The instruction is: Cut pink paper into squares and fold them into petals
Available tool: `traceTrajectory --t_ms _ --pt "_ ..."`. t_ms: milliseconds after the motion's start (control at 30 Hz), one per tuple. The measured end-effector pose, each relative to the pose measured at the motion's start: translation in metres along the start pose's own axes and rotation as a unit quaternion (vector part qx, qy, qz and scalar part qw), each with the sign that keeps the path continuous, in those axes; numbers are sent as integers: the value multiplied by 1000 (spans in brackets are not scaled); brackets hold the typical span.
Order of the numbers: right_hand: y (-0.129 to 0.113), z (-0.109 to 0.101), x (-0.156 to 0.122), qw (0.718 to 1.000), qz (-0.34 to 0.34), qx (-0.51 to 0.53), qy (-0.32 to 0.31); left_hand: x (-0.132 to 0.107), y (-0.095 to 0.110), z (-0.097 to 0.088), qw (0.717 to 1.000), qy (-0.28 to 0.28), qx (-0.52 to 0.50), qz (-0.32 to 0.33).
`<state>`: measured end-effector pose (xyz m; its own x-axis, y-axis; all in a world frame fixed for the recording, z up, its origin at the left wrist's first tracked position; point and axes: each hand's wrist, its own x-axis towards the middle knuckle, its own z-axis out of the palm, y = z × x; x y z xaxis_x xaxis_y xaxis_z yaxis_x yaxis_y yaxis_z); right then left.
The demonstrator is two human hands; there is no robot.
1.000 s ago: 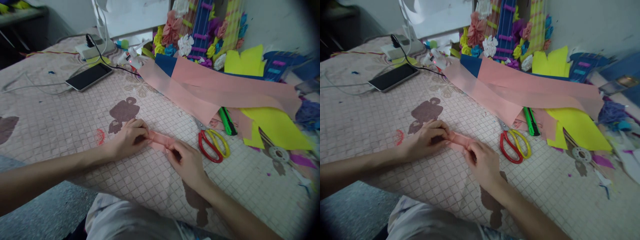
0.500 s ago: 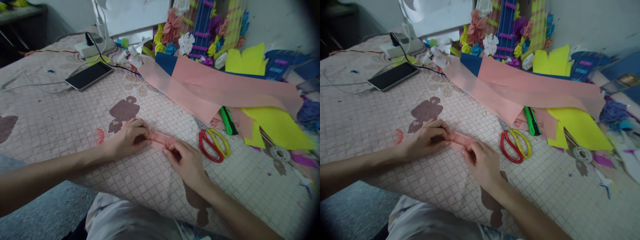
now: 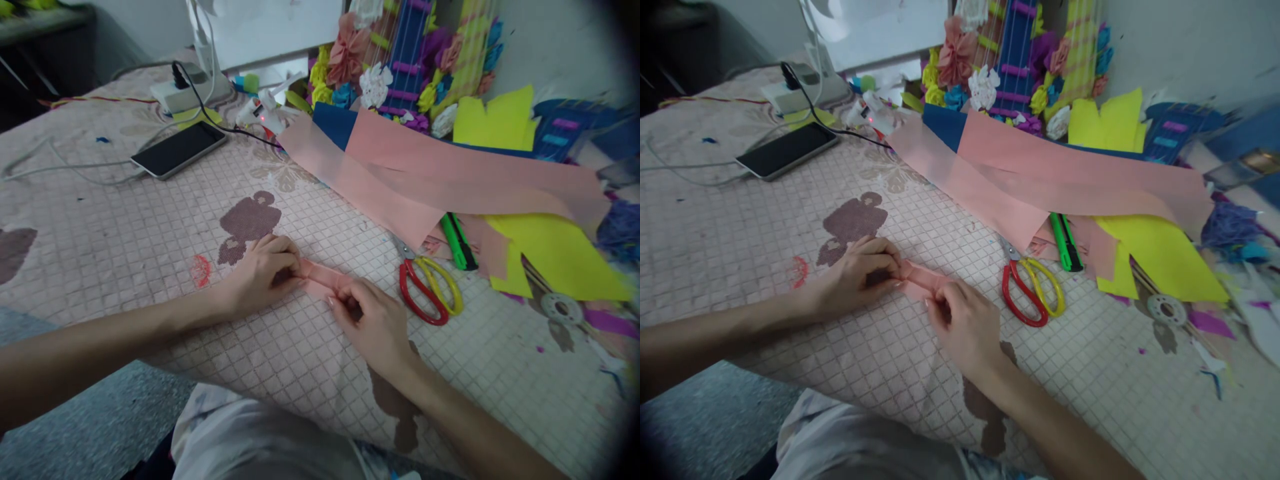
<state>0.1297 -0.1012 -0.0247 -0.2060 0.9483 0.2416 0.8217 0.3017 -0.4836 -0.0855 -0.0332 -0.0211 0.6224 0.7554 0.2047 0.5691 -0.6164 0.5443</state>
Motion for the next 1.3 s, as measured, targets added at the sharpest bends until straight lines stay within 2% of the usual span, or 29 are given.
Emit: traceTrajectory --t_ms 367,667,967,1133,1233,1300 --pt "0 -1 2 1000 17 6 -19 -1 -1 2 1000 4 17 2" --pt "3 1 -2 1000 3 -15 -5 0 2 1 1000 11 -7 -21" --pt "10 -7 -12 984 -150 -85 -32 -8 -6 -2 999 -20 -12 29" --pt "18 -8 -18 977 -168 -106 -71 -8 -4 -8 999 -30 5 23" --pt "19 -7 -17 980 -168 -93 -59 -5 -2 -9 999 -33 7 18" --pt "18 -7 -15 982 -167 -84 -28 -3 -1 -7 1000 -21 9 11"
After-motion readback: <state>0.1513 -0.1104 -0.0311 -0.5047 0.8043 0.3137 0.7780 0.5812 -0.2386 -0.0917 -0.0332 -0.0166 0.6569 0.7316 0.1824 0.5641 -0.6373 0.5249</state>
